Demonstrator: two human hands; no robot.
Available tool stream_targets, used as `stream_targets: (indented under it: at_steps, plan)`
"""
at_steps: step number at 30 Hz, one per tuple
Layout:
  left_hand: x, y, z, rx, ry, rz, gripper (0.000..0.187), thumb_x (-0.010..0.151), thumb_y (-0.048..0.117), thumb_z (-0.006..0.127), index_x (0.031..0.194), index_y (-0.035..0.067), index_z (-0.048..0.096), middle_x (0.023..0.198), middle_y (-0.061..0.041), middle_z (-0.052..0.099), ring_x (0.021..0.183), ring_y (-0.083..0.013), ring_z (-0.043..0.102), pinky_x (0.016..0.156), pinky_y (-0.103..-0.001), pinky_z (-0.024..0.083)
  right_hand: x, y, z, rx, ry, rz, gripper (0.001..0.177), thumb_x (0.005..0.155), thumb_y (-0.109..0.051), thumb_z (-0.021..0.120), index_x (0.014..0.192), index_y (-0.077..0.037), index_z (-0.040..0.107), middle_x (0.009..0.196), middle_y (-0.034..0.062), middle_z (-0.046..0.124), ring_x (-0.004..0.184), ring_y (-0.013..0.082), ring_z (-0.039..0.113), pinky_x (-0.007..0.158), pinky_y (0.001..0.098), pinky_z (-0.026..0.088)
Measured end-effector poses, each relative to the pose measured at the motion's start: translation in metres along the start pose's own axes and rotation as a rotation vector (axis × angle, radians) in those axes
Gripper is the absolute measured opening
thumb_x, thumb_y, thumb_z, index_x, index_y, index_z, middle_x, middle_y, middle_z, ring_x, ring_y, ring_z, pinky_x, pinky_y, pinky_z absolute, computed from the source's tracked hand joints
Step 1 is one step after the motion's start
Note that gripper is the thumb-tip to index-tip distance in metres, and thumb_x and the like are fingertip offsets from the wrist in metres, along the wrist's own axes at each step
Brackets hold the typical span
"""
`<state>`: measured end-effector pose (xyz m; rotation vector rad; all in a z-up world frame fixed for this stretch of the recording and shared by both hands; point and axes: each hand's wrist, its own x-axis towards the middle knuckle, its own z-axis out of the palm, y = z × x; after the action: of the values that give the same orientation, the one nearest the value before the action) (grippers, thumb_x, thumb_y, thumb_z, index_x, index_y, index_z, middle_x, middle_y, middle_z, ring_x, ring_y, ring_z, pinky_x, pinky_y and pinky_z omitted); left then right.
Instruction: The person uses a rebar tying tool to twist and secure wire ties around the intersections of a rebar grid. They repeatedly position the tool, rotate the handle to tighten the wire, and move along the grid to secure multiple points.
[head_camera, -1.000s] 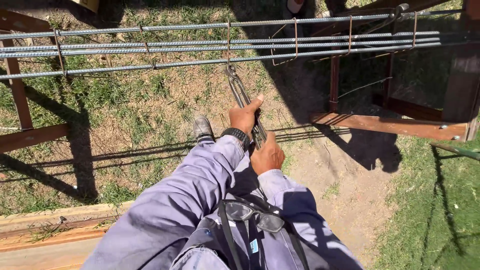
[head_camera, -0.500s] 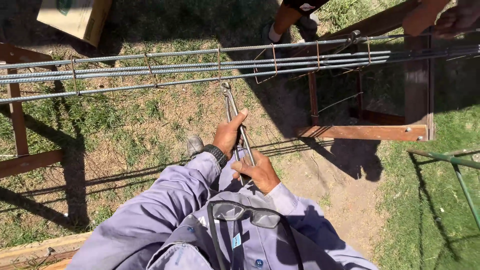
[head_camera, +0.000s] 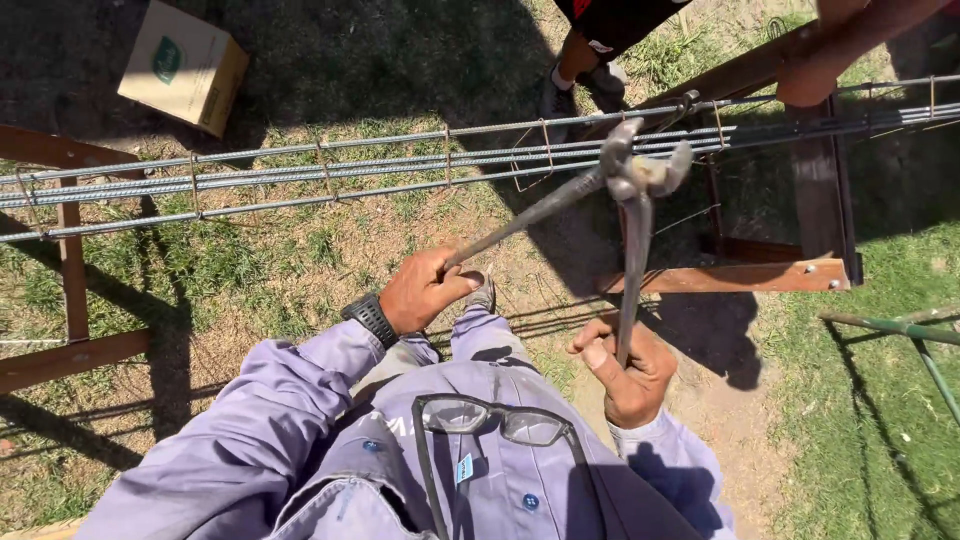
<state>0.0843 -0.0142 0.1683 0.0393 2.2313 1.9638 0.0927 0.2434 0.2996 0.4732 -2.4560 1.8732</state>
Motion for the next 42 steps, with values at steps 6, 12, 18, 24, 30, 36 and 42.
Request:
stream_targets:
  at_steps: [6,12,18,24,30,36,42]
  plan:
    - [-0.012,-0.067,-0.037,0.178,0.058,-0.172,0.040,0.105,0.042,0.042,0.076,0.016,0.053,0.058,-0.008,0.051,0.057,-0.0225,0.054,0.067,-0.034,0.047,0.082,-0.015,0.010,0.407,-0.077,0.018,0.069,0.096,-0.018,0.067,0.150,0.002,0.028,0.112,0.0127,0.048,0.079,0.0134,0.064,0.057,0.0169,0.062]
    - [-0.021,-0.017,-0.050,-0.117,0.111,-0.126,0.032,0.106,0.028,0.046,0.083,0.010,0.059,0.064,-0.006,0.052,0.066,-0.0190,0.051,0.067,-0.032,0.046,0.112,0.025,0.033,-0.130,-0.039,-0.210,0.044,0.110,-0.031,0.049,0.076,-0.008,0.064,0.106,0.0145,0.051,0.104,0.0265,0.052,0.095,0.0351,0.041]
    - [-0.023,0.056,-0.051,-0.229,0.073,-0.033,0.029,0.107,0.024,0.045,0.090,0.008,0.062,0.061,-0.004,0.053,0.062,-0.0157,0.053,0.064,-0.029,0.047,0.105,0.029,0.089,0.297,0.035,0.274,0.035,0.103,-0.034,0.060,0.111,-0.001,0.066,0.069,0.0108,0.064,0.045,0.0078,0.055,0.043,0.0170,0.044]
    - [-0.027,0.072,-0.034,-0.421,0.048,0.030,0.023,0.105,0.025,0.050,0.101,0.007,0.064,0.056,-0.005,0.060,0.047,-0.0084,0.048,0.045,-0.019,0.038,0.098,0.027,0.108,0.453,0.098,0.238,0.022,0.100,-0.022,0.062,0.105,-0.001,0.062,0.100,0.0243,0.073,0.079,0.0251,0.076,0.048,0.0186,0.056]
    - [-0.031,0.077,-0.023,-0.502,0.065,0.034,0.021,0.104,0.024,0.052,0.104,0.007,0.065,0.055,-0.006,0.059,0.043,-0.0072,0.046,0.040,-0.018,0.035,0.096,0.009,0.108,0.507,0.143,0.185,0.023,0.101,-0.022,0.059,0.108,0.001,0.059,0.099,0.0250,0.073,0.081,0.0261,0.077,0.048,0.0161,0.054]
    - [-0.029,0.078,-0.003,-0.468,0.136,0.086,0.024,0.105,0.019,0.051,0.108,0.003,0.067,0.053,-0.008,0.061,0.037,-0.0091,0.049,0.036,-0.017,0.036,0.095,0.010,0.106,0.451,0.230,0.104,0.024,0.101,-0.026,0.060,0.104,-0.002,0.059,0.092,0.0243,0.072,0.078,0.0289,0.076,0.047,0.0191,0.054]
    - [-0.041,0.099,0.000,-0.440,0.068,0.168,0.029,0.105,0.017,0.047,0.121,0.001,0.066,0.060,-0.009,0.059,0.051,-0.0102,0.046,0.046,-0.021,0.038,0.097,0.018,0.092,0.527,0.308,0.142,0.023,0.100,-0.028,0.061,0.101,-0.005,0.057,0.083,0.0235,0.071,0.070,0.0306,0.075,0.044,0.0236,0.054]
